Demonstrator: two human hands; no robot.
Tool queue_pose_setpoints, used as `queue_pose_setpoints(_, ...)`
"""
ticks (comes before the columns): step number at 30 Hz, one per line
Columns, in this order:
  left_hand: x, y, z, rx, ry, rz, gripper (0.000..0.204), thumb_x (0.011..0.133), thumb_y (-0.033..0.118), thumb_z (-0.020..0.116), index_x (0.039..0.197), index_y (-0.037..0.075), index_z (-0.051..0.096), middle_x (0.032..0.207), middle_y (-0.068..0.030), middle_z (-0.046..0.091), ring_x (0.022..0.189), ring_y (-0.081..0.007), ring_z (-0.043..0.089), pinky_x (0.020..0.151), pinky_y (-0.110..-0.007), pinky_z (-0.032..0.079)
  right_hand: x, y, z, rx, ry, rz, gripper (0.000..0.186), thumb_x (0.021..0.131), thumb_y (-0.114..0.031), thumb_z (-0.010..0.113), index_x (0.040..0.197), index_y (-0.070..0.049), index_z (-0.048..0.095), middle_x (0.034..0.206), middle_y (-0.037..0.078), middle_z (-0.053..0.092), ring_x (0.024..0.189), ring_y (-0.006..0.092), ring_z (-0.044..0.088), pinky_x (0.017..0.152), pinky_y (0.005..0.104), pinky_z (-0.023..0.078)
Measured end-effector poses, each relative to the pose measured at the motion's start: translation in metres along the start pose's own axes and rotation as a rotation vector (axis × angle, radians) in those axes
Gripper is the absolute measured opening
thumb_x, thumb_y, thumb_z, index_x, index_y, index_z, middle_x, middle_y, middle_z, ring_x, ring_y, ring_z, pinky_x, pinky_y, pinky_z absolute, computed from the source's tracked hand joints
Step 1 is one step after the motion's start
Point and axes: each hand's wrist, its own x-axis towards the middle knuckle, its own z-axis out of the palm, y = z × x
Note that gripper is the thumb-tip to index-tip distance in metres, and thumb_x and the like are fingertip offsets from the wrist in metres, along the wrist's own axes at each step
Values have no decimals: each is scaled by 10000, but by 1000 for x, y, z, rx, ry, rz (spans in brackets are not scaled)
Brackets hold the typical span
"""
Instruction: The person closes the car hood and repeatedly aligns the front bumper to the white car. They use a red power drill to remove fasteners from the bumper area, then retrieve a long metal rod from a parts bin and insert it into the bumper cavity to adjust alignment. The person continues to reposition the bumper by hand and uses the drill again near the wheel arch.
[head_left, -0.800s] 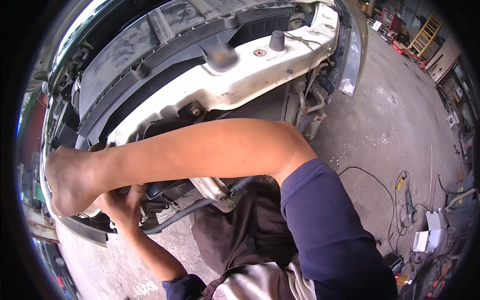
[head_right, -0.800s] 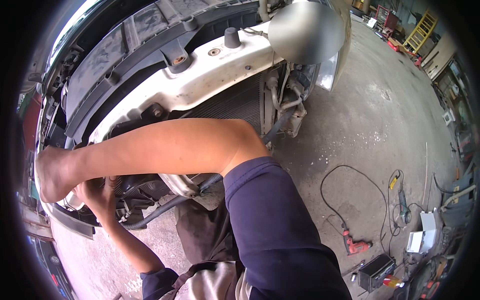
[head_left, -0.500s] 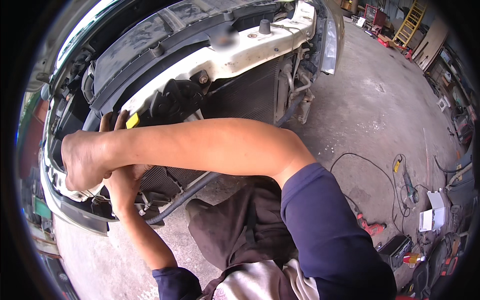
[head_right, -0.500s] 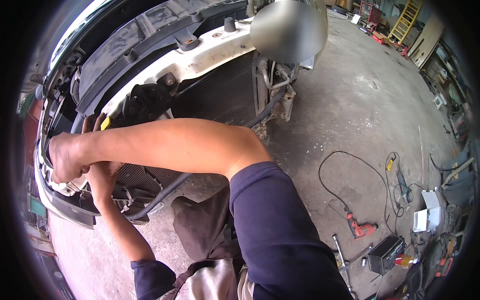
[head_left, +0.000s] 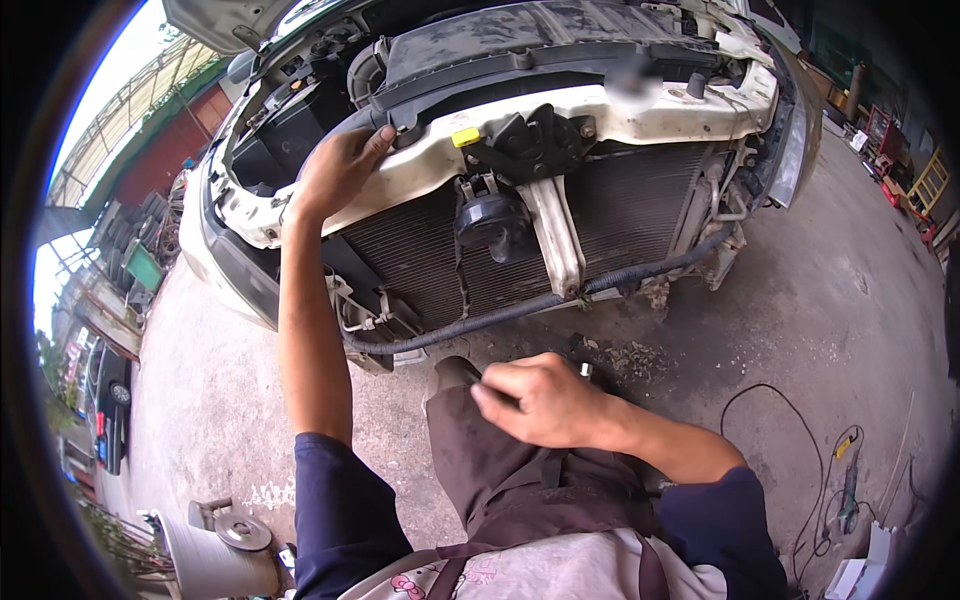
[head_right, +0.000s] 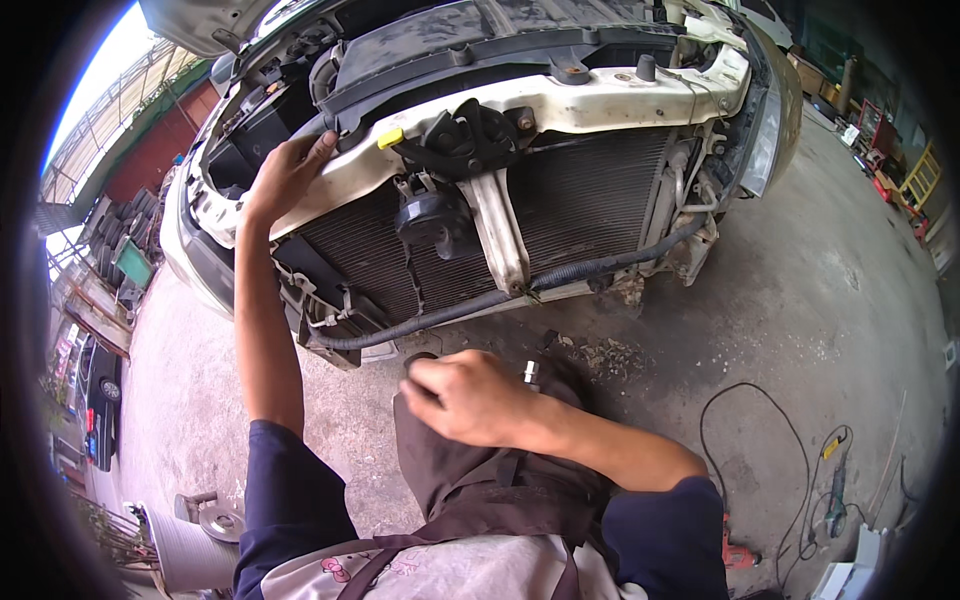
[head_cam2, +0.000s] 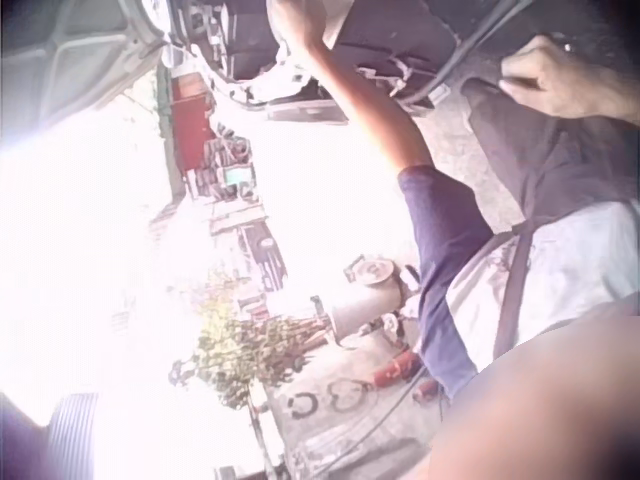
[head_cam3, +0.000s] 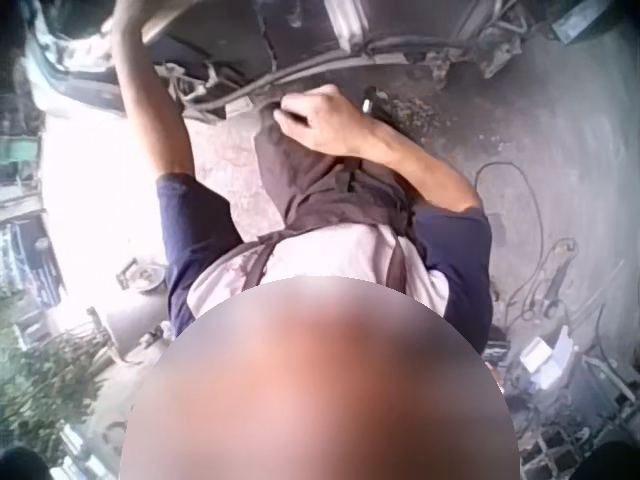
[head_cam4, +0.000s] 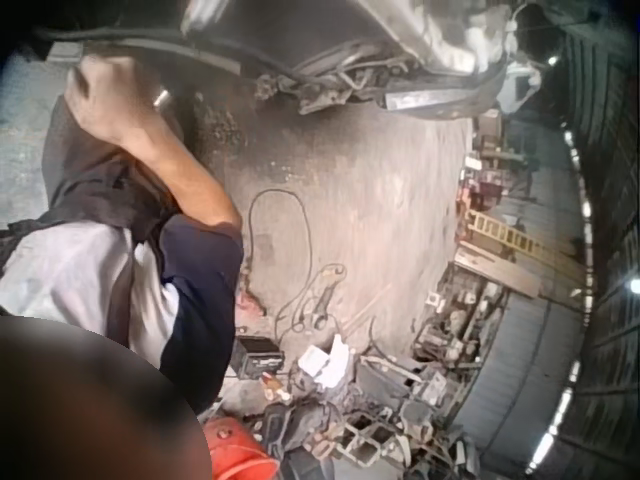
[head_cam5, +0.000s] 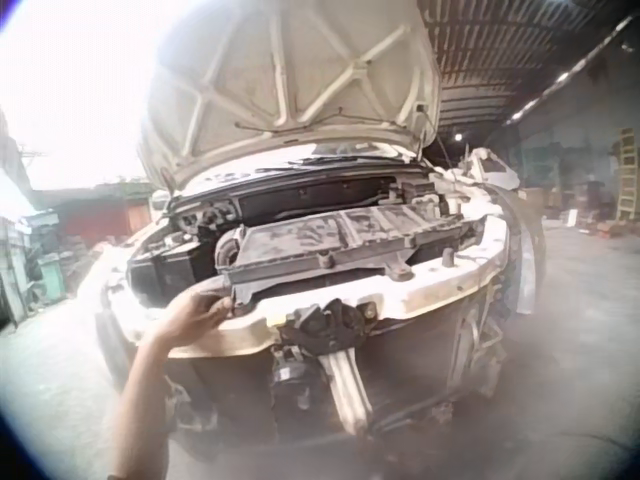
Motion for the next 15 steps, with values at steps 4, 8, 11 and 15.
queue_pose_setpoints(4,8,-3,-3,-154,-54,-29,767,924,665,420,1105,-45,644,887,-123,645,820,-176,558,825,-298,449,-95,150,9,-91,371,575,305,885,-232,604,742,35,564,683,244,564,641,413,584,566,425,433)
queue_pose_setpoints(8,16,2,-2,-12,-47,-181,886,881,763,327,1157,-20,639,1031,-196,652,994,-282,596,920,-345,433,-220,286,50,-282,568,927,307,864,-236,579,747,46,617,720,250,609,723,433,611,629,486,440)
queue_pose_setpoints(11,14,-7,1,110,-62,-251,849,898,739,336,1131,-9,663,1046,-231,663,1012,-316,627,919,-372,438,-286,317,95,-299,725,1091,295,844,-212,587,736,59,630,725,271,607,725,440,619,633,486,449)
queue_pose_setpoints(15,14,-17,4,120,-18,-289,812,918,706,351,1018,-21,698,913,-204,678,886,-292,647,886,-364,444,-361,354,154,-303,686,1109,278,837,-224,599,783,45,641,749,270,602,717,447,614,624,499,447)
